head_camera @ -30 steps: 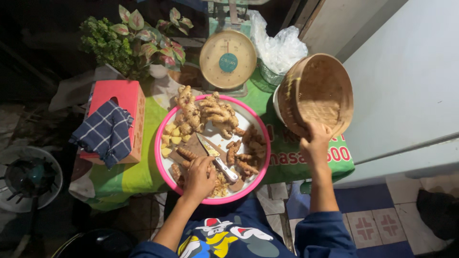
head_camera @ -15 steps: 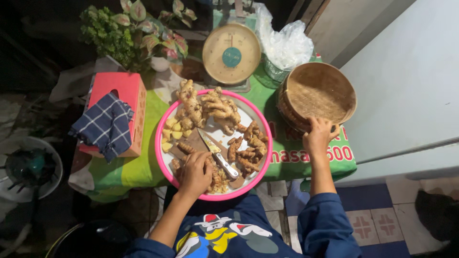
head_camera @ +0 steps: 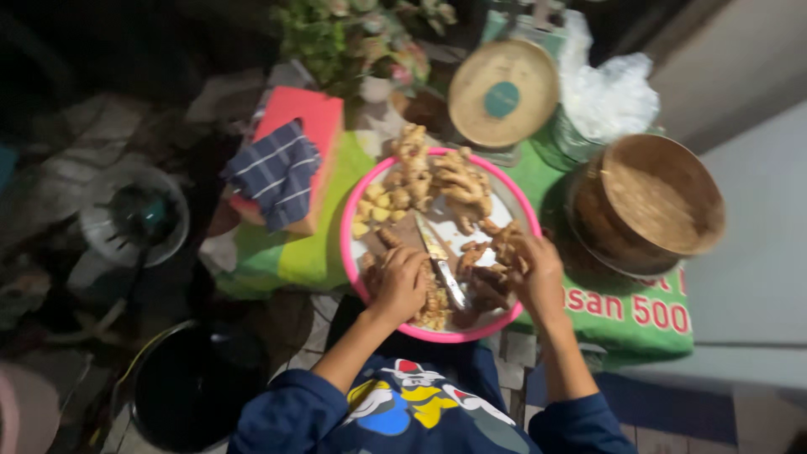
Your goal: The person peels ginger roots using a small knife over a pink tray, placing the peeled pieces on a wooden cutting board. They periodically transfer unpeeled ginger from a woven basket onto the tray and continue peeling.
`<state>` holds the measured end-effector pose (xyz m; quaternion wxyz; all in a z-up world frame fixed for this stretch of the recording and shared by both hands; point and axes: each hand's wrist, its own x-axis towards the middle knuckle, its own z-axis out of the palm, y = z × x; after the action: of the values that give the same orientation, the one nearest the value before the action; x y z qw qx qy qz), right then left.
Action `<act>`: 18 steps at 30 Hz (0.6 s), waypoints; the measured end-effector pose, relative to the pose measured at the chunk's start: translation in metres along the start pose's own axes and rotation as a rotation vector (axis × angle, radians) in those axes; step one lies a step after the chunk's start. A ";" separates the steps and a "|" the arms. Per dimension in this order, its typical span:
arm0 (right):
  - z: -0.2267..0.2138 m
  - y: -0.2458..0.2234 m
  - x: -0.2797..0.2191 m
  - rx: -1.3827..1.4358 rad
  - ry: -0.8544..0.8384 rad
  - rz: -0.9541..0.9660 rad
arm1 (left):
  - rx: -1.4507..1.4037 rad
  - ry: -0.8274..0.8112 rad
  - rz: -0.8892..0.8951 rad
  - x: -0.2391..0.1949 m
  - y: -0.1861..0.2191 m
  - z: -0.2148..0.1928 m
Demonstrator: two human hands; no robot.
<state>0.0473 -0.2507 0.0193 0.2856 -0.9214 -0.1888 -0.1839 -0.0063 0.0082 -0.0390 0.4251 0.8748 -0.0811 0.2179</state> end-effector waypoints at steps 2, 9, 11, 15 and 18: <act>0.026 -0.029 -0.005 0.121 -0.156 0.057 | 0.054 0.016 -0.035 0.002 -0.003 -0.008; 0.087 -0.074 -0.017 -0.102 -0.281 -0.068 | 0.052 0.080 -0.113 0.001 -0.024 -0.047; 0.093 -0.069 -0.017 -0.123 -0.279 -0.056 | 0.058 0.107 -0.113 -0.001 -0.029 -0.053; 0.095 -0.058 -0.017 -0.018 -0.370 0.069 | 0.077 0.139 -0.130 -0.007 -0.038 -0.058; 0.094 -0.058 -0.018 0.113 -0.423 0.245 | 0.097 0.115 -0.149 -0.008 -0.041 -0.053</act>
<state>0.0274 -0.1546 -0.0344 0.3110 -0.9379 -0.1413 0.0599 -0.0168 0.0750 -0.0423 0.4012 0.8840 0.0194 0.2393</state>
